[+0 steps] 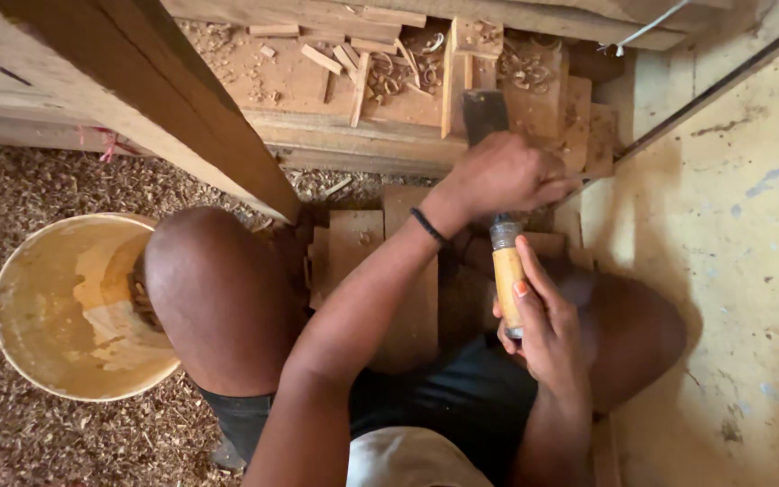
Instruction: The person works on wood with a chisel, scraping small wood pieces and adjusting segments manually while surrounded by wood shavings.
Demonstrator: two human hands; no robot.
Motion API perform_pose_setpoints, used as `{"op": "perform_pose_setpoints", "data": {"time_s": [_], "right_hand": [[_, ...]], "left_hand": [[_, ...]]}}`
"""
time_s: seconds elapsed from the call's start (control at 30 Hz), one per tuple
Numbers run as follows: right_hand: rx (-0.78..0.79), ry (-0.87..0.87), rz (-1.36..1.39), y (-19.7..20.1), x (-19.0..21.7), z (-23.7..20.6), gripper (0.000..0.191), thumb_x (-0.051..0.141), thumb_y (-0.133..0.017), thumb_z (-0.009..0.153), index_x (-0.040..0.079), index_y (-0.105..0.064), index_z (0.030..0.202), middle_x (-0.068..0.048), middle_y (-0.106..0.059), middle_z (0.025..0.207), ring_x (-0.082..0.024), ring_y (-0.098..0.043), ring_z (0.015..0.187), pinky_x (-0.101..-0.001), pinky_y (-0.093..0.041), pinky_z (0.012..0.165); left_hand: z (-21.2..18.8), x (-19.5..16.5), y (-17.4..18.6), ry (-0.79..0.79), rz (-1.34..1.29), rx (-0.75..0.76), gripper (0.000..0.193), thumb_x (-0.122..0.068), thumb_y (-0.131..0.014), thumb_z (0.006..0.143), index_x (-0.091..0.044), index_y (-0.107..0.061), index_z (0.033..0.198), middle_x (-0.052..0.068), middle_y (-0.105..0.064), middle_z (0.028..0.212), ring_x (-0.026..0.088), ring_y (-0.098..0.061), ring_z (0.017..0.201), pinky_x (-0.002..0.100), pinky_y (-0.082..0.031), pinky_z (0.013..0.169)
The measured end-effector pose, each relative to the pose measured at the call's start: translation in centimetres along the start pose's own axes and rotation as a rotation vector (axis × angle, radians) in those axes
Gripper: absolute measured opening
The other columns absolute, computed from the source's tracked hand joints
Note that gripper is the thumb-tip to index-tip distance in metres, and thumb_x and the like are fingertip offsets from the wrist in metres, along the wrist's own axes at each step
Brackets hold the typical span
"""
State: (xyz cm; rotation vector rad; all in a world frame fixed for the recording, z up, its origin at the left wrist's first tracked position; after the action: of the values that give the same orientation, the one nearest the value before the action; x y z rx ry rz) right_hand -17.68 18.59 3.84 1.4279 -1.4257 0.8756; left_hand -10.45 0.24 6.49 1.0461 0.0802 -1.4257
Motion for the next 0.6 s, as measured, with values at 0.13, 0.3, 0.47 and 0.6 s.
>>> {"op": "perform_pose_setpoints", "data": {"time_s": [0.13, 0.3, 0.47, 0.6], "right_hand": [[-0.015, -0.02, 0.028, -0.7, -0.2, 0.6, 0.056, 0.025, -0.047, 0.104, 0.02, -0.04, 0.159, -0.008, -0.059, 0.075, -0.009, -0.046, 0.046, -0.0237, -0.042, 0.04], [-0.031, -0.009, -0.004, -1.2, 0.2, 1.8, 0.056, 0.025, -0.048, 0.105, 0.02, -0.04, 0.16, -0.008, -0.06, 0.077, -0.009, -0.046, 0.05, -0.0245, -0.042, 0.041], [0.012, -0.008, -0.023, -1.4, 0.9, 1.7, 0.057, 0.024, -0.048, 0.105, 0.019, -0.037, 0.161, -0.008, -0.059, 0.078, -0.009, -0.047, 0.05, -0.0244, -0.043, 0.042], [0.014, -0.044, 0.006, -1.7, 1.2, 1.8, 0.057, 0.025, -0.047, 0.105, 0.02, -0.037, 0.161, -0.008, -0.058, 0.076, -0.01, -0.046, 0.049, -0.0244, -0.044, 0.041]], "left_hand": [[0.2, 1.3, -1.3, 0.026, 0.023, 0.096, 0.033, -0.033, -0.067, 0.092, -0.013, -0.067, 0.067, 0.01, -0.069, 0.065, 0.033, -0.069, 0.06, 0.048, -0.056, 0.063], [1.5, 3.2, -2.1, 0.069, 0.008, 0.269, 0.037, -0.035, -0.062, 0.099, -0.011, -0.066, 0.071, 0.011, -0.066, 0.061, 0.031, -0.068, 0.056, 0.046, -0.056, 0.061], [1.1, 2.5, -0.5, -0.001, -0.079, 0.086, 0.024, -0.033, -0.069, 0.09, -0.013, -0.07, 0.076, 0.013, -0.069, 0.066, 0.037, -0.067, 0.061, 0.051, -0.054, 0.061], [1.2, 3.1, -0.9, 0.037, -0.081, 0.156, 0.025, -0.031, -0.068, 0.091, -0.012, -0.069, 0.075, 0.013, -0.069, 0.068, 0.035, -0.069, 0.065, 0.05, -0.054, 0.064]]}}
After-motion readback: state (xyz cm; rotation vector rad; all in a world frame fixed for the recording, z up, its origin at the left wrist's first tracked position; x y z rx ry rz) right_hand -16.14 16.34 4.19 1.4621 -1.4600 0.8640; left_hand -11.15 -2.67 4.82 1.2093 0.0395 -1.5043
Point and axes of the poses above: each hand's wrist, its own z-axis towards the middle knuckle, its own y-axis out of the back of the hand, x = y × z, the point moved 7 cm from there along z, towards the middle knuckle
